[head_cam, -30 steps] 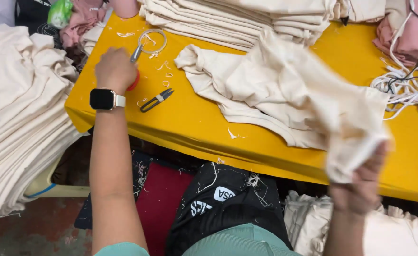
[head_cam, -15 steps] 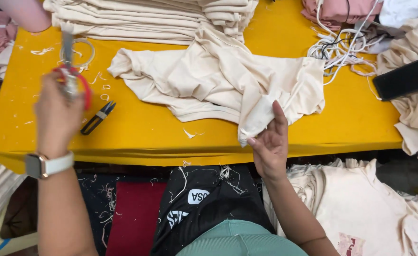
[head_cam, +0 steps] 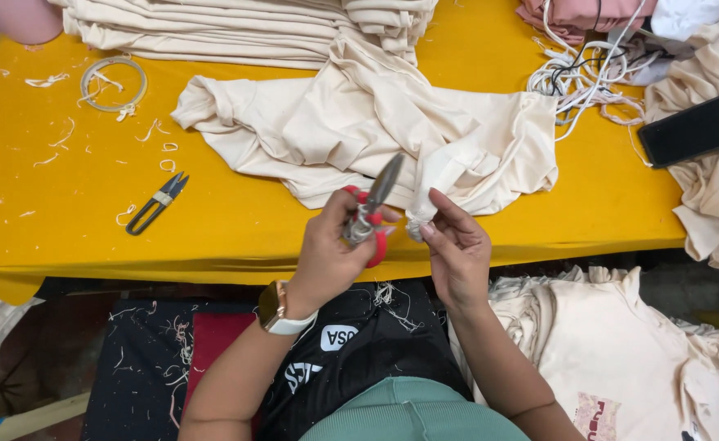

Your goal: Trimming loose threads from a t-shirt using scissors at a quality control station.

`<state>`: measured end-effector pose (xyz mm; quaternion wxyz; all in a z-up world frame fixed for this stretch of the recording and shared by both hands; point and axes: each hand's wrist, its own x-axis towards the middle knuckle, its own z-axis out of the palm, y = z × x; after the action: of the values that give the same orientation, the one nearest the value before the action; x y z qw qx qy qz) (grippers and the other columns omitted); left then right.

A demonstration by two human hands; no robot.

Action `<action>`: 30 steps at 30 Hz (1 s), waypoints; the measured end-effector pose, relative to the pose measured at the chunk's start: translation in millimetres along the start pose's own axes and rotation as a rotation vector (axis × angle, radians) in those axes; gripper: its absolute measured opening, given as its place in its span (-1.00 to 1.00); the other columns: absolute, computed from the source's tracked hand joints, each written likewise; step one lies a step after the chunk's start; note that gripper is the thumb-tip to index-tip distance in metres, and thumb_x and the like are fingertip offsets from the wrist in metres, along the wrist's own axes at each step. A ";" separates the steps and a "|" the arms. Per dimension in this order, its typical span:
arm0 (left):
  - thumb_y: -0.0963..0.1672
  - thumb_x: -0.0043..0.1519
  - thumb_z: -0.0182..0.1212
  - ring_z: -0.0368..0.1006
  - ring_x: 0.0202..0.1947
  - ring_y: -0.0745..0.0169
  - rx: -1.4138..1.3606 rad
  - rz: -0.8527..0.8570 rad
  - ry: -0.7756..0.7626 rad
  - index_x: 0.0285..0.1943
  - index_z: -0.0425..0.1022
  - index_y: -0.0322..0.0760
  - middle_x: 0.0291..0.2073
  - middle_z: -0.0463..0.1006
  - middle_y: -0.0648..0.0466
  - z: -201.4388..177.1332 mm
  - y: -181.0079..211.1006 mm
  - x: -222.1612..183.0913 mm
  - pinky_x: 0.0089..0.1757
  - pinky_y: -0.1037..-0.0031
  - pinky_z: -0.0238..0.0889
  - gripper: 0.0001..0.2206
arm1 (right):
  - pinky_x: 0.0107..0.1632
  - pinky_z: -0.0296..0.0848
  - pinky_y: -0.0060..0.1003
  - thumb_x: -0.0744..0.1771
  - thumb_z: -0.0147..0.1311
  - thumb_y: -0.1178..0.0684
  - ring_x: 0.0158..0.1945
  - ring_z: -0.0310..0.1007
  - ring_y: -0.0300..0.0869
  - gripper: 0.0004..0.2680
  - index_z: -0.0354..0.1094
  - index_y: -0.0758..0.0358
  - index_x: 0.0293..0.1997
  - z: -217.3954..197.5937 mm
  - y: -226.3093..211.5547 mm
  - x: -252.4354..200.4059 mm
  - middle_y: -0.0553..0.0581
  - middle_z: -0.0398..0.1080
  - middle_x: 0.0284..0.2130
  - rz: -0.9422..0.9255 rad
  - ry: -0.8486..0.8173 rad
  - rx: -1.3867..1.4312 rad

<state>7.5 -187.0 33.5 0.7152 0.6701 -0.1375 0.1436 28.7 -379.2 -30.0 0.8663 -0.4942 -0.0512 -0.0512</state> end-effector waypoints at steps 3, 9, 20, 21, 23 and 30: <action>-0.33 0.05 0.27 0.57 -0.40 0.17 0.025 0.056 0.012 -0.17 0.39 -0.29 -0.33 0.68 -0.09 7.9 3.9 11.8 -0.31 0.50 0.36 -0.75 | 0.05 0.59 -0.35 0.24 0.13 0.47 -0.03 0.48 -0.23 -0.61 0.33 0.53 0.22 1.8 -3.5 0.9 0.25 0.51 -0.07 -0.009 -0.010 0.002; -0.23 0.02 0.39 0.50 -0.46 -0.10 0.376 0.289 -0.029 -0.23 0.45 -0.21 -0.52 0.52 -0.01 14.6 -14.7 21.9 -0.33 0.29 0.33 -0.78 | 0.05 0.59 -0.28 0.23 0.11 0.49 -0.05 0.52 -0.14 -0.63 0.36 0.54 0.17 4.8 -7.1 2.2 0.36 0.50 -0.07 -0.039 -0.012 -0.006; -0.27 0.10 0.45 0.52 -0.27 0.33 -0.226 -0.019 0.026 -0.14 0.31 -0.26 -0.32 0.64 -0.05 6.2 0.5 26.5 -0.09 0.49 0.37 -0.68 | 0.00 0.60 -0.35 0.22 0.15 0.49 -0.15 0.49 -0.25 -0.60 0.33 0.57 0.21 11.3 -11.7 1.6 0.25 0.50 -0.18 -0.025 -0.029 -0.067; -0.24 0.05 0.43 0.51 -0.33 0.03 0.035 0.040 -0.028 -0.15 0.35 -0.26 -0.41 0.56 -0.11 5.6 3.9 25.9 -0.18 0.30 0.36 -0.69 | -0.01 0.60 -0.35 0.22 0.16 0.49 -0.15 0.50 -0.24 -0.61 0.35 0.57 0.19 3.2 -4.3 2.5 0.25 0.49 -0.19 -0.036 -0.026 -0.086; -0.21 0.00 0.41 0.50 -0.39 -0.28 0.297 0.096 -0.079 -0.15 0.39 -0.25 -0.50 0.49 -0.16 6.6 2.2 26.0 -0.27 0.11 0.34 -0.70 | -0.03 0.60 -0.34 0.21 0.17 0.49 -0.15 0.51 -0.23 -0.62 0.37 0.56 0.16 -1.4 1.4 2.8 0.26 0.49 -0.19 -0.044 -0.024 -0.105; -0.30 0.08 0.26 0.51 -0.31 0.20 -0.056 -0.033 -0.055 -0.10 0.34 -0.27 -0.38 0.56 -0.03 1.3 4.4 31.9 -0.13 0.37 0.37 -0.73 | -0.04 0.60 -0.39 0.20 0.19 0.49 -0.15 0.48 -0.26 -0.60 0.37 0.57 0.16 12.5 -13.0 0.6 0.28 0.47 -0.08 -0.068 -0.051 -0.182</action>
<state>35.2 -187.4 50.0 0.7320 0.6556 -0.1498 0.1095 27.1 -375.1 -12.5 0.8139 -0.5702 -0.0853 -0.0724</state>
